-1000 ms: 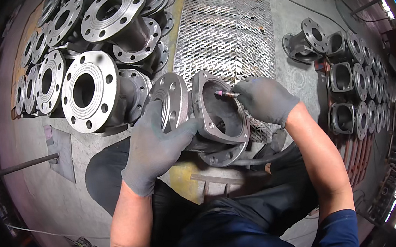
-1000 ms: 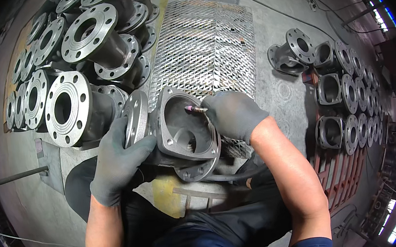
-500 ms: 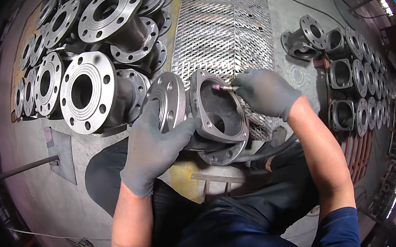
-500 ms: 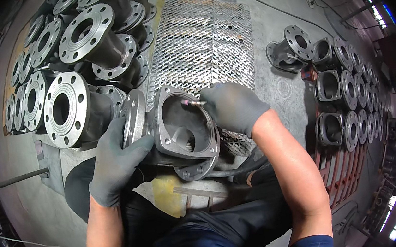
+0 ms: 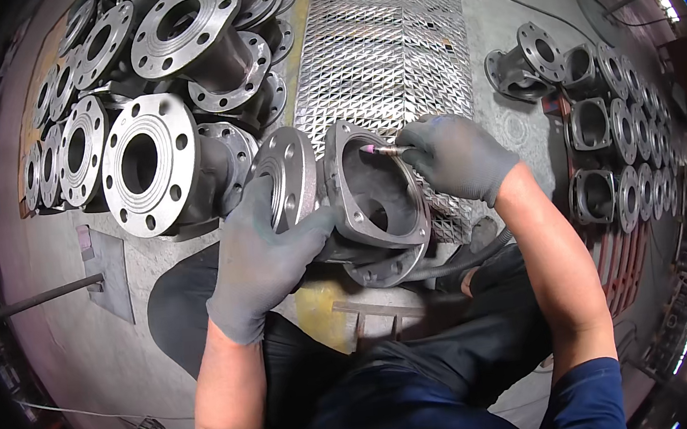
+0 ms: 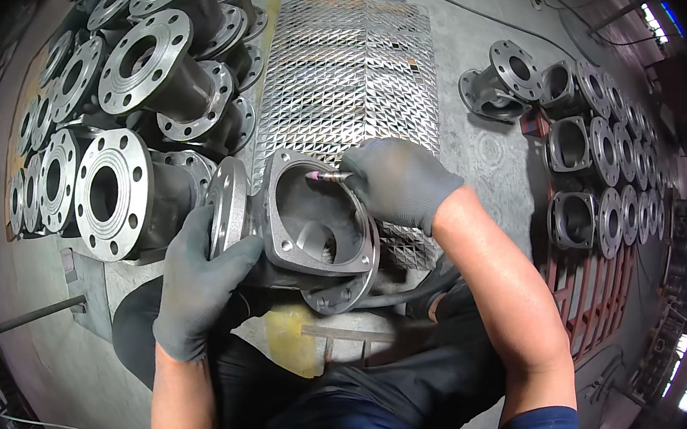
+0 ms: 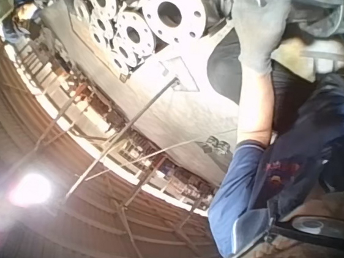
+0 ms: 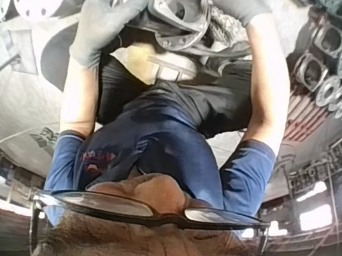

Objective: The recorder is using a rotary tool to grind and smooth the surface of a metal flange part.

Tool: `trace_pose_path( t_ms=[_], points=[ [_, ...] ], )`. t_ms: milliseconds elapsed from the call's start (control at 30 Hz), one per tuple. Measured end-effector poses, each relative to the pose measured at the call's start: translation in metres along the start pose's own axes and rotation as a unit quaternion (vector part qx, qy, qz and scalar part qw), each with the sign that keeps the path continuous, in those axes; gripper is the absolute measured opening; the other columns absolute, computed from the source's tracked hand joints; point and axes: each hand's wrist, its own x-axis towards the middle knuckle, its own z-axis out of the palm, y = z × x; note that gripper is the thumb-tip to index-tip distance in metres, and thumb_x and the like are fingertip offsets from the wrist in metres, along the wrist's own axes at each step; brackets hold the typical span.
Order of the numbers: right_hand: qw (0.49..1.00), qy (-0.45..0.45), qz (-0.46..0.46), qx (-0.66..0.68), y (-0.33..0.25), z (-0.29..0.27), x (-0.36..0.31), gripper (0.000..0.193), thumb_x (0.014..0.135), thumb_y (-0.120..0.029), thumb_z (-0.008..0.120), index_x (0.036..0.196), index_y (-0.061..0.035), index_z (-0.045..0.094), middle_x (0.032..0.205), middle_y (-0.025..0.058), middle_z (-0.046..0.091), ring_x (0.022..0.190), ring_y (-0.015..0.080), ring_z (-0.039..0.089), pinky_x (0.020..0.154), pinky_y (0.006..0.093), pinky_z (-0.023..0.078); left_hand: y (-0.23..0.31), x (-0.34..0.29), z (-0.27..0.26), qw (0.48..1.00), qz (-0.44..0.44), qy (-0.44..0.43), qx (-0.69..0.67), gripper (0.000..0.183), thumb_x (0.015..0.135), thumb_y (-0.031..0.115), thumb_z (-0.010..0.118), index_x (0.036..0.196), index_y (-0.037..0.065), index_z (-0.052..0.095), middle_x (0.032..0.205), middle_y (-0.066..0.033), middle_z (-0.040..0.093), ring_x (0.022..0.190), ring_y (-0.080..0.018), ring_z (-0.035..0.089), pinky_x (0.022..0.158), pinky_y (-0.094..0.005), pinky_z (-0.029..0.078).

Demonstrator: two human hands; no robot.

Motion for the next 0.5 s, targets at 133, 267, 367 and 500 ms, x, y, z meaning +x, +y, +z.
trace_pose_path(
  t_ms=[133, 267, 367, 500],
  points=[
    [0.999, -0.027, 0.009, -0.027, 0.000, -0.004, 0.003, 0.014, 0.099, -0.017, 0.070, 0.109, -0.0069, 0.073, 0.095, 0.0212, 0.074, 0.094, 0.0445, 0.073, 0.083, 0.0549, 0.058, 0.003, 0.001, 0.003, 1.000, -0.012, 0.001, -0.017, 0.054, 0.086, 0.025, 0.088, 0.123, -0.011, 0.071, 0.110, -0.0235, 0.079, 0.097, -0.0283, 0.077, 0.090, -0.0414, 0.059],
    [0.999, -0.041, 0.030, -0.015, -0.001, -0.002, 0.004, 0.013, 0.099, -0.018, 0.070, 0.105, -0.0065, 0.073, 0.097, 0.0210, 0.074, 0.095, 0.0443, 0.072, 0.084, 0.0551, 0.057, -0.001, 0.001, 0.000, 1.000, -0.008, 0.002, -0.025, 0.050, 0.087, 0.023, 0.088, 0.120, -0.010, 0.071, 0.106, -0.0211, 0.078, 0.093, -0.0251, 0.075, 0.087, -0.0403, 0.059],
    [0.998, -0.050, 0.035, -0.019, 0.001, -0.001, 0.005, 0.013, 0.099, -0.018, 0.070, 0.104, -0.0066, 0.072, 0.097, 0.0209, 0.074, 0.095, 0.0443, 0.072, 0.084, 0.0547, 0.057, 0.009, 0.002, -0.001, 1.000, -0.018, -0.005, -0.016, 0.048, 0.087, 0.022, 0.087, 0.120, -0.010, 0.071, 0.106, -0.0200, 0.078, 0.092, -0.0227, 0.074, 0.086, -0.0393, 0.058],
    [1.000, -0.013, 0.001, -0.016, 0.001, -0.001, 0.007, 0.014, 0.099, -0.019, 0.070, 0.103, -0.0068, 0.072, 0.095, 0.0211, 0.074, 0.094, 0.0447, 0.072, 0.083, 0.0551, 0.058, 0.007, 0.000, 0.000, 1.000, -0.016, 0.009, -0.022, 0.047, 0.087, 0.021, 0.087, 0.119, -0.009, 0.071, 0.105, -0.0189, 0.078, 0.092, -0.0209, 0.072, 0.085, -0.0384, 0.058]
  ],
)
